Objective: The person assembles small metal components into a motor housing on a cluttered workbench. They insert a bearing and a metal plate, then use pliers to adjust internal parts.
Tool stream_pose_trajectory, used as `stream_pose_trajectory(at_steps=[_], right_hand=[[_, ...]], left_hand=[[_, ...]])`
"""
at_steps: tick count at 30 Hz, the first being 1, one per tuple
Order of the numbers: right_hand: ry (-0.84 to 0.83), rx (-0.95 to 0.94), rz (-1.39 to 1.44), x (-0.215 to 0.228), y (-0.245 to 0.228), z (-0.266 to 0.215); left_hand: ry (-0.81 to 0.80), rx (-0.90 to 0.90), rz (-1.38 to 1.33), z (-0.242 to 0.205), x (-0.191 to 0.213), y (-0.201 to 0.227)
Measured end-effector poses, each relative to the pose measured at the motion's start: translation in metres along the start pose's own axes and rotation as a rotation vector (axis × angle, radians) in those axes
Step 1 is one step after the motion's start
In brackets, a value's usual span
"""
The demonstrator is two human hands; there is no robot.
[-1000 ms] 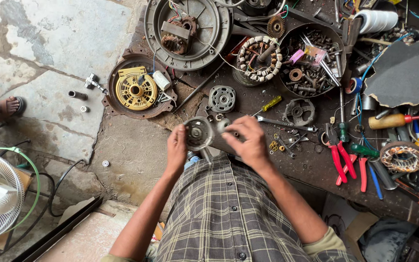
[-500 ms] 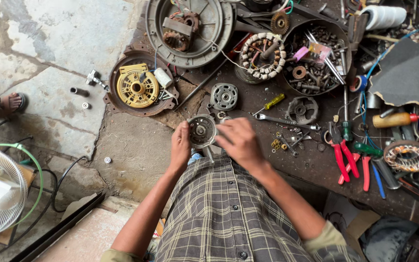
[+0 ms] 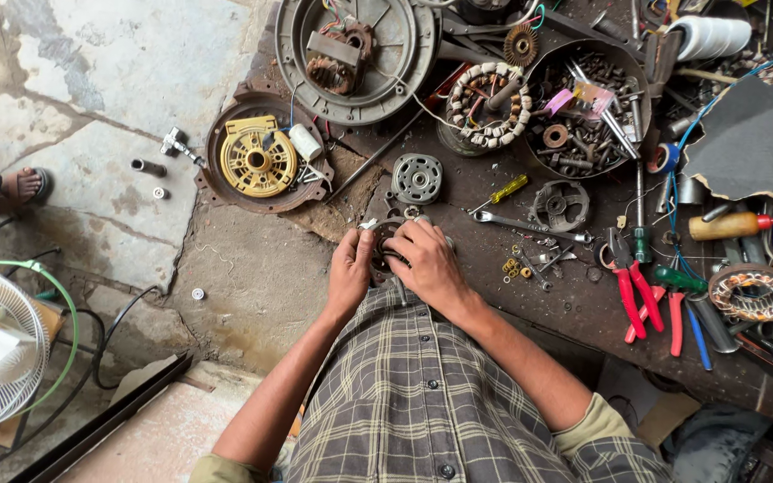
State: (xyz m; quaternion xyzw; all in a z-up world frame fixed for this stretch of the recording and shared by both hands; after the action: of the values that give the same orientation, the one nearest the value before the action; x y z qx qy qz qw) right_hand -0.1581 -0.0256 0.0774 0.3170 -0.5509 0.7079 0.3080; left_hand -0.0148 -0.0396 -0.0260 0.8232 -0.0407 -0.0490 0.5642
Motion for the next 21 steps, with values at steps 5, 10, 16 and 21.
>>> stream_pose_trajectory(at_steps=[5, 10, 16, 21], right_hand=[[0.198, -0.123, 0.244, 0.026, 0.024, -0.010], [0.248, -0.325, 0.221, 0.039, 0.084, -0.013], [0.026, -0.136, 0.216, -0.029, 0.080, 0.006], [-0.020, 0.012, 0.171, -0.051, 0.064, 0.022]], left_hand=[[0.029, -0.018, 0.049, 0.004, 0.024, -0.003], [0.139, 0.066, -0.115, 0.012, 0.069, 0.002], [0.155, 0.115, -0.074, 0.006, 0.080, 0.007], [0.213, 0.018, -0.022, 0.002, 0.083, 0.004]])
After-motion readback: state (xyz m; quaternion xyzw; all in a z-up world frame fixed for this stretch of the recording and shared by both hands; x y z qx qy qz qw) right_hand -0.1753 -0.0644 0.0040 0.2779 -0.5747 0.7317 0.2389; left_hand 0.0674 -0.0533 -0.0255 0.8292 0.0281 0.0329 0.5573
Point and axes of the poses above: each hand's wrist, its own z-axis towards the middle knuckle, its own x-axis out of the back of the hand, y = z × x, the point moved 5 cm from there along z, towards the middle knuckle, and after that the axes turned 6 degrees about y, right-handed, at the moved point
